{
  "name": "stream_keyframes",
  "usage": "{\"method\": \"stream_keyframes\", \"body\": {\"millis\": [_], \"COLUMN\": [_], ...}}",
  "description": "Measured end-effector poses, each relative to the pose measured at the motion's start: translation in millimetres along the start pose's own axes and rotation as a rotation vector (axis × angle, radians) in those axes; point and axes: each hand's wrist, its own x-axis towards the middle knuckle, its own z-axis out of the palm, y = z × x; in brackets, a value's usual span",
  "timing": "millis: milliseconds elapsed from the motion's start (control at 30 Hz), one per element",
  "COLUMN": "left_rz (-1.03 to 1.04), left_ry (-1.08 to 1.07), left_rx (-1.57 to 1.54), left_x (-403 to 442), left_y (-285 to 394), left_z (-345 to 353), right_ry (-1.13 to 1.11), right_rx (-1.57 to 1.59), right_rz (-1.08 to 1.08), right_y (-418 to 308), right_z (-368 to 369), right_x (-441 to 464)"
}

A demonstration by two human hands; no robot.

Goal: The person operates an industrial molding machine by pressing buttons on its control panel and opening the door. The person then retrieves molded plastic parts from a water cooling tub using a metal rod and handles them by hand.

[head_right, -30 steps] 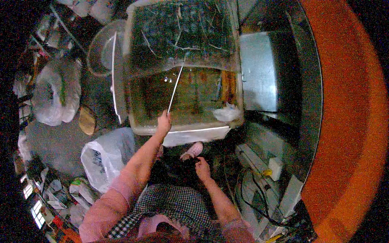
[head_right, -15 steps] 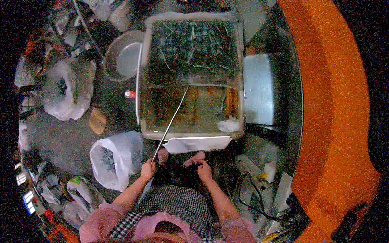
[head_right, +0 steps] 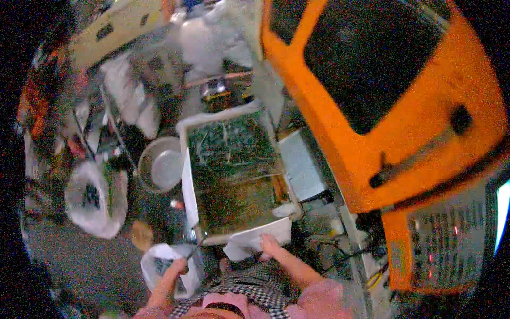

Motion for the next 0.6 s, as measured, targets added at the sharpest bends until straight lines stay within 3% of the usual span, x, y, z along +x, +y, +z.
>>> {"method": "stream_keyframes", "body": {"millis": [33, 67, 100, 133, 167, 267, 400, 433, 467, 500, 533, 567, 600], "left_rz": [-0.017, 0.093, 0.205, 0.095, 0.129, 0.203, 0.301, 0.323, 0.165, 0.119, 0.102, 0.086, 0.143], "left_ry": [0.014, 0.067, 0.111, 0.032, 0.069, 0.117, 0.155, 0.168, 0.275, 0.325, 0.353, 0.382, 0.5], "left_rx": [-0.025, 0.017, 0.059, -0.021, -0.024, 0.067, 0.343, 0.411, 0.251, 0.136, 0.084, 0.031, 0.213], "left_x": [-1, -5, -7, -26, -18, 15, 72, 81, 14, 17, 18, 19, 15], "left_y": [-7, -20, -32, -23, -39, -95, -127, -125, -87, -86, -83, -80, -73], "left_z": [4, 13, 11, -5, -1, 31, 28, 16, -16, -19, -24, -29, -33], "right_ry": [0.081, 0.155, 0.289, 0.422, 0.628, 1.155, 1.877, 1.904, 2.038, 2.167, 2.19, 2.116, 2.027], "right_rx": [-0.2, -0.401, -0.271, -0.142, -0.137, -0.383, -0.497, -0.519, -0.385, -0.245, -0.258, -0.047, 0.16], "right_rz": [-0.056, -0.098, -0.042, 0.01, -0.006, -0.112, 0.007, 0.048, 0.06, 0.059, 0.079, 0.124, 0.158], "right_y": [1, -2, -14, -23, -26, -63, -101, -102, -102, -105, -104, -101, -97], "right_z": [-6, -13, -36, -67, -94, -215, -327, -343, -357, -367, -375, -381, -385], "right_x": [0, -3, -8, -11, -9, -58, -131, -143, -153, -162, -167, -169, -168]}}
